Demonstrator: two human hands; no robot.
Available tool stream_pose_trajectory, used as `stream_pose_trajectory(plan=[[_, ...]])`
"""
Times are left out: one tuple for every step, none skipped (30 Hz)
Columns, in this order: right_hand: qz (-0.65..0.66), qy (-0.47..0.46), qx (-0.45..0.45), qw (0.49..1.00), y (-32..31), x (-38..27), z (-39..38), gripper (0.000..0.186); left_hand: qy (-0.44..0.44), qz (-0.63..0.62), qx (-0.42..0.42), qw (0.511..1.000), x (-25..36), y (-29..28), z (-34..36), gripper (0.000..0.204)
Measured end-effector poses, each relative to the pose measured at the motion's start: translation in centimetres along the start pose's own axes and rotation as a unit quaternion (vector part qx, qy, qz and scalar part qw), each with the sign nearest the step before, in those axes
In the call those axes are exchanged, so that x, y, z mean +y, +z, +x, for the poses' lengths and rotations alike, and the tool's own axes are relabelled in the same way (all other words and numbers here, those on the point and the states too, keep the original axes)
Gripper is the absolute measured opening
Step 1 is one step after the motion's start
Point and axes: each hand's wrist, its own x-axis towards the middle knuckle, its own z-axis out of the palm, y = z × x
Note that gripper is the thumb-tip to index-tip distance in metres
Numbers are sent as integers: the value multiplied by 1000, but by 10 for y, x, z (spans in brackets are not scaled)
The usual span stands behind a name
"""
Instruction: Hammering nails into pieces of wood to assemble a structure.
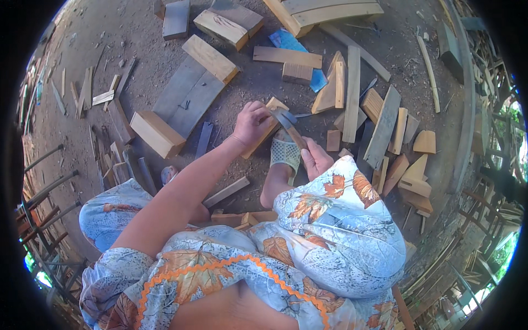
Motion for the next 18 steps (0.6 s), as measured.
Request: stream_pose_trajectory(plan=[[26,-22,20,999,2,0,-1,28,8,-5,1,1000,0,0,-1,10],[23,-28,28,999,3,1,-2,28,2,-3,3,1000,1,1,-1,9],[19,-34,37,999,5,1,-2,27,0,-2,5,1000,0,2,-1,9],[16,-40,45,998,5,1,-2,27,2,-3,8,1000,0,2,0,9],[-12,-50,52,997,5,0,-3,27,2,14,-3,1000,0,2,0,9],[-31,-56,47,997,5,-1,-3,27,-5,35,-15,999,0,1,0,10],[-23,-9,39,999,4,-2,-5,27,0,35,-12,999,0,0,0,10],[-33,-17,50,998,4,-4,-5,27,3,19,-6,1000,0,0,0,9],[12,20,44,999,3,-5,-5,28,7,2,-2,1000,0,0,0,8],[63,58,50,995,3,-6,-5,28,6,1,-5,1000,1,1,-1,8],[96,-66,76,990,3,-6,-4,28,6,4,0,1000,1,1,0,8],[80,-31,64,994,3,-5,-4,28,9,7,6,1000,1,1,0,9],[29,-50,64,996,4,-5,-3,28,10,8,9,1000,0,1,0,9],[-17,-64,44,997,4,-4,-3,28,15,16,3,1000,0,1,1,9],[-39,-71,46,996,4,-3,-3,29,7,29,-11,1000,0,1,1,9],[-40,-87,75,993,4,-2,-3,29,20,25,-3,999,0,1,1,9],[-7,-40,52,998,3,-1,-4,29,13,25,-7,1000,0,0,1,9],[30,14,40,999,1,-1,-5,29,-7,27,-20,999,0,0,1,9]])
